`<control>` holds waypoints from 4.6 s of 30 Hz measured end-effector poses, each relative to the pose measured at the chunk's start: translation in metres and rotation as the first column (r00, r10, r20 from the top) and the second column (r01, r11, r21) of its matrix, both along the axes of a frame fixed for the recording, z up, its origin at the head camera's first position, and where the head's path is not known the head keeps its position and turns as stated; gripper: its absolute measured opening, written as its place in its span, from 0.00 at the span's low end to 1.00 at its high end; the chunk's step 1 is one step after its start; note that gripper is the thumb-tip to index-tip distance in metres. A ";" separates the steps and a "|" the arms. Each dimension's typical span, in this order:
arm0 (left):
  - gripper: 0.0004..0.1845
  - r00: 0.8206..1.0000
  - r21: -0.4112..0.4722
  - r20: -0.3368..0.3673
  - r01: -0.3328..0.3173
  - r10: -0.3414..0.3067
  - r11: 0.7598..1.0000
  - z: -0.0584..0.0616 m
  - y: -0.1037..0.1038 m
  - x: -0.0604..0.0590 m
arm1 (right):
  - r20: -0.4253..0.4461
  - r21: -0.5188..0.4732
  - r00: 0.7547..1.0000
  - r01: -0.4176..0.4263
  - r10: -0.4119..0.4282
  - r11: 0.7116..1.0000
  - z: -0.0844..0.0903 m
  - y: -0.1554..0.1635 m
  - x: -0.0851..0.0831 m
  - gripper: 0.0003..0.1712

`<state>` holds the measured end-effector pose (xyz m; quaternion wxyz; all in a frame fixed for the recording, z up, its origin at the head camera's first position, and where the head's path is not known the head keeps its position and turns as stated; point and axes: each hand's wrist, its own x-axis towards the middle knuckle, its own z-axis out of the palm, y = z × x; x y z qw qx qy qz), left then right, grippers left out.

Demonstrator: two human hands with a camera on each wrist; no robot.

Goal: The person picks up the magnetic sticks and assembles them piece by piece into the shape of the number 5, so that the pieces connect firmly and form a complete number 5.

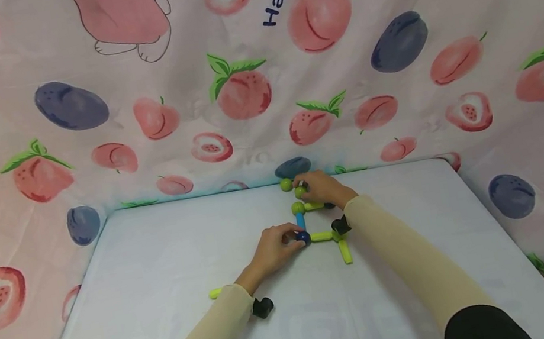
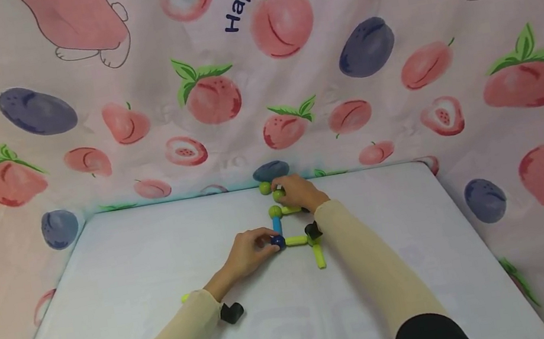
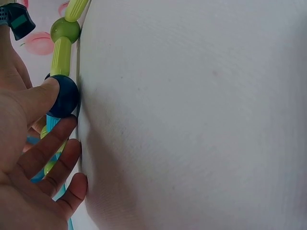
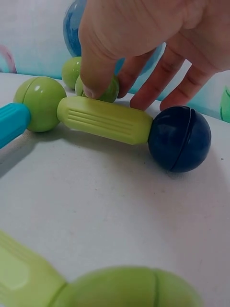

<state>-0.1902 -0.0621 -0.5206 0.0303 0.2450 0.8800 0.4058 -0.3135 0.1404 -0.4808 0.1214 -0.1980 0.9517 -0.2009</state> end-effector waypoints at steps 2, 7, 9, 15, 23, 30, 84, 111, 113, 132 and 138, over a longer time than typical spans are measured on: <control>0.15 1.000 -0.004 0.003 -0.002 0.002 1.000 0.000 0.000 0.000 | -0.002 -0.001 1.000 -0.004 0.004 1.000 0.001 0.000 0.001 0.20; 0.14 1.000 -0.006 0.005 0.003 -0.003 1.000 0.001 0.001 0.000 | -0.019 -0.043 1.000 -0.022 0.021 0.999 0.008 0.004 0.005 0.20; 0.14 1.000 -0.004 0.007 0.004 -0.004 1.000 0.002 0.001 0.000 | -0.032 -0.069 0.999 -0.031 0.029 0.997 0.012 0.006 0.007 0.20; 0.14 1.000 0.000 0.014 0.003 -0.003 1.000 0.001 -0.001 -0.001 | -0.073 -0.116 0.996 -0.058 0.050 0.992 0.022 0.015 0.012 0.20; 0.14 1.000 0.002 0.018 0.009 -0.009 1.000 0.001 -0.001 0.000 | -0.128 -0.213 0.988 -0.109 0.083 0.971 0.035 0.035 0.035 0.18; 0.15 1.000 -0.010 0.008 0.011 -0.011 1.000 0.001 0.000 -0.003 | -0.227 -0.302 0.971 -0.145 0.077 0.942 0.033 0.059 0.059 0.18; 0.15 0.999 -0.008 0.020 0.027 -0.027 1.000 0.000 0.000 -0.006 | 0.000 -0.388 0.997 0.073 -0.080 0.919 -0.031 0.099 0.219 0.18; 0.30 0.983 -0.150 0.064 0.179 -0.171 0.972 0.039 0.001 -0.014 | -0.012 -0.421 0.997 0.059 -0.071 0.905 -0.036 0.106 0.222 0.19; 0.30 0.979 -0.150 0.060 0.202 -0.195 0.968 0.044 0.005 -0.014 | -0.009 -0.420 0.997 0.063 -0.074 0.905 -0.036 0.106 0.222 0.19; 0.25 0.941 -0.271 0.026 0.332 -0.338 0.903 0.043 0.065 0.004 | -0.031 -0.432 0.998 0.030 -0.048 0.901 -0.035 0.109 0.224 0.18; 0.21 0.945 -0.331 -0.005 0.308 -0.328 0.892 0.035 0.080 0.013 | -0.037 -0.445 0.998 0.025 -0.046 0.895 -0.035 0.109 0.225 0.17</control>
